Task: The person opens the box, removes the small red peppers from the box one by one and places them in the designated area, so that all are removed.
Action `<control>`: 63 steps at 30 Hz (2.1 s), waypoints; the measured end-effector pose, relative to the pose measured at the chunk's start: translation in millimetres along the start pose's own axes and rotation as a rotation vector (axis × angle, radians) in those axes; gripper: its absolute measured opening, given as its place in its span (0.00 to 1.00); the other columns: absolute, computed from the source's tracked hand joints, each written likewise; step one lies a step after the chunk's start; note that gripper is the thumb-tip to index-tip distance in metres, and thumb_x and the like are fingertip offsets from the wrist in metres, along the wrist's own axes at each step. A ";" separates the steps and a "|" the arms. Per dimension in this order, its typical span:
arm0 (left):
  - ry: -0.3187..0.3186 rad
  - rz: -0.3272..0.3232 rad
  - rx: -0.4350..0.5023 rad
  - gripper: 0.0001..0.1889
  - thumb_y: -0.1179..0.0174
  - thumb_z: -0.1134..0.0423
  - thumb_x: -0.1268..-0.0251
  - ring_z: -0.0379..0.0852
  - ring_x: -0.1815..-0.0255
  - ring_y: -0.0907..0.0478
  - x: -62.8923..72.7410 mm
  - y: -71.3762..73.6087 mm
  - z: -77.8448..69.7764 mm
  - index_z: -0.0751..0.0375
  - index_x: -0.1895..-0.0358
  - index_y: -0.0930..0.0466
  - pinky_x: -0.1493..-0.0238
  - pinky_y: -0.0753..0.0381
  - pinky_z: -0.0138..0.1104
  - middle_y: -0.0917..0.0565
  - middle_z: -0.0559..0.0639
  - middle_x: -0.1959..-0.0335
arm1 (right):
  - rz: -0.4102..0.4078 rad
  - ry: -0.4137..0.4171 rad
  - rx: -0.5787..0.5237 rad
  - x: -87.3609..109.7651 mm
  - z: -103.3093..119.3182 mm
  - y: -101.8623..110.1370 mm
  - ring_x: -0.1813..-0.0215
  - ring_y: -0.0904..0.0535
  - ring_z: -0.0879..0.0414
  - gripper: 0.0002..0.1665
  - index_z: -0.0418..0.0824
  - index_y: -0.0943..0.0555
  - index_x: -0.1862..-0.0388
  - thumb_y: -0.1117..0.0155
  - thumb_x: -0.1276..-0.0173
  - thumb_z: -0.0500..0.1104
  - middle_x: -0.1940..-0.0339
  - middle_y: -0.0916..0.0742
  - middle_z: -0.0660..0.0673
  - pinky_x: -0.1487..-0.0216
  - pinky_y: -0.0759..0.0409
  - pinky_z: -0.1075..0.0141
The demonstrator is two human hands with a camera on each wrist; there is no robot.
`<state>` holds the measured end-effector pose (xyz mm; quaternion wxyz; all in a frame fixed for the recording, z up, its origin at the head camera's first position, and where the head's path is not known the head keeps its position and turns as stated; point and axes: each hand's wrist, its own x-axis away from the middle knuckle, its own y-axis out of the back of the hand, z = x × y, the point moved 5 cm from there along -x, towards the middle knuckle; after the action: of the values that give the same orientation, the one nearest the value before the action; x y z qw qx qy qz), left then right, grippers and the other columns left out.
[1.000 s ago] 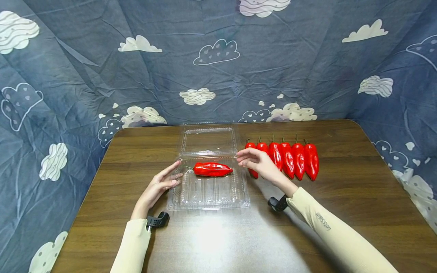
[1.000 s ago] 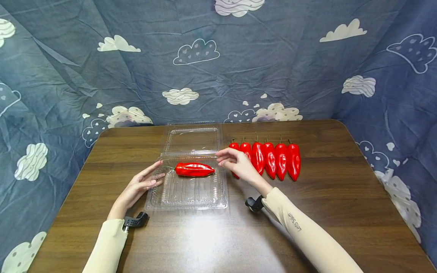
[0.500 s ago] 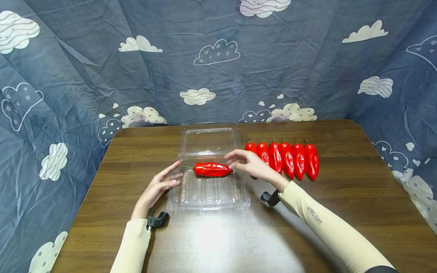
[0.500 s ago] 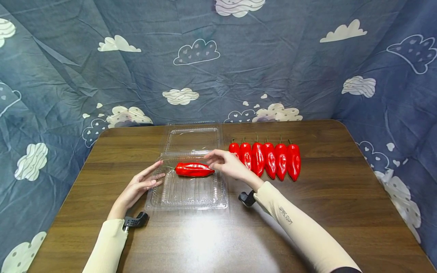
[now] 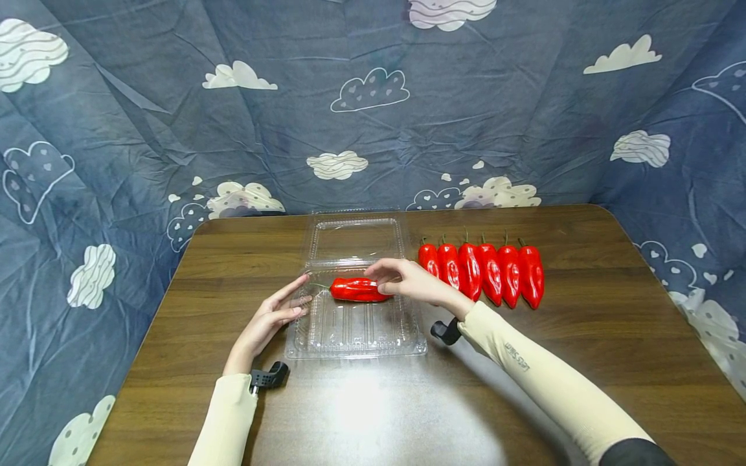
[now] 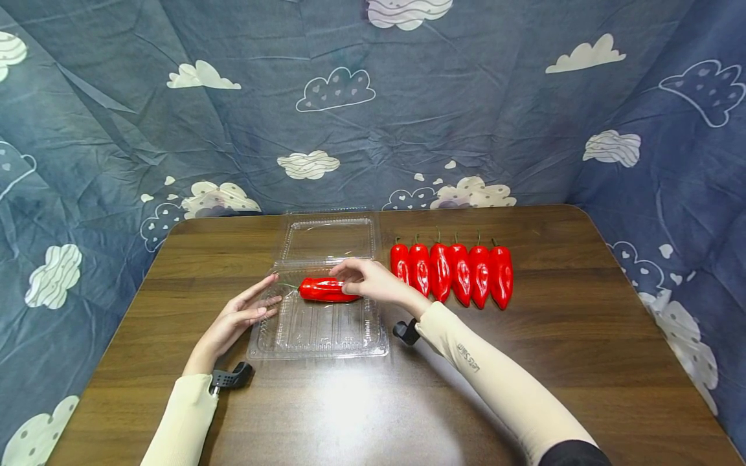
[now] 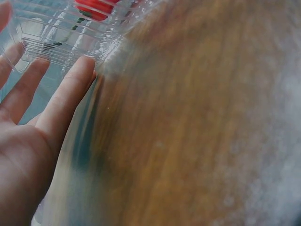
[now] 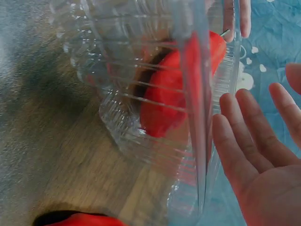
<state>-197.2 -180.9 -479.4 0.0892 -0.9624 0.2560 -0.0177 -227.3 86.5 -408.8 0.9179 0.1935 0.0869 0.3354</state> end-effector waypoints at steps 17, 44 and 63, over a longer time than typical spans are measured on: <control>0.001 -0.002 -0.009 0.34 0.51 0.76 0.34 0.64 0.29 0.47 -0.6 1.1 0.8 0.65 0.25 0.49 0.39 0.29 0.36 0.50 0.55 0.24 | 0.070 -0.026 0.129 -16.2 -3.5 -9.8 0.39 0.26 0.44 0.22 0.31 0.23 0.44 0.40 0.40 0.29 0.44 0.19 0.37 0.38 0.30 0.52; 0.004 -0.009 -0.011 0.33 0.54 0.78 0.33 0.65 0.29 0.47 1.1 -0.3 -0.8 0.65 0.25 0.49 0.38 0.30 0.38 0.50 0.56 0.24 | 0.224 0.048 0.297 -15.4 -11.0 -33.2 0.37 0.31 0.46 0.30 0.40 0.25 0.37 0.40 0.41 0.32 0.36 0.26 0.37 0.40 0.30 0.56; 0.000 -0.007 -0.019 0.33 0.54 0.79 0.33 0.64 0.29 0.47 0.5 -0.3 -0.4 0.63 0.25 0.48 0.38 0.30 0.37 0.51 0.56 0.23 | 0.245 0.000 0.430 -16.5 -18.5 -42.4 0.45 0.26 0.50 0.30 0.47 0.22 0.38 0.36 0.42 0.35 0.42 0.21 0.40 0.47 0.27 0.59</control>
<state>-196.6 -181.0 -479.0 0.0801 -0.9641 0.2528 -0.0158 -220.4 51.6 -442.7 0.8082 0.3934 0.1321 0.4179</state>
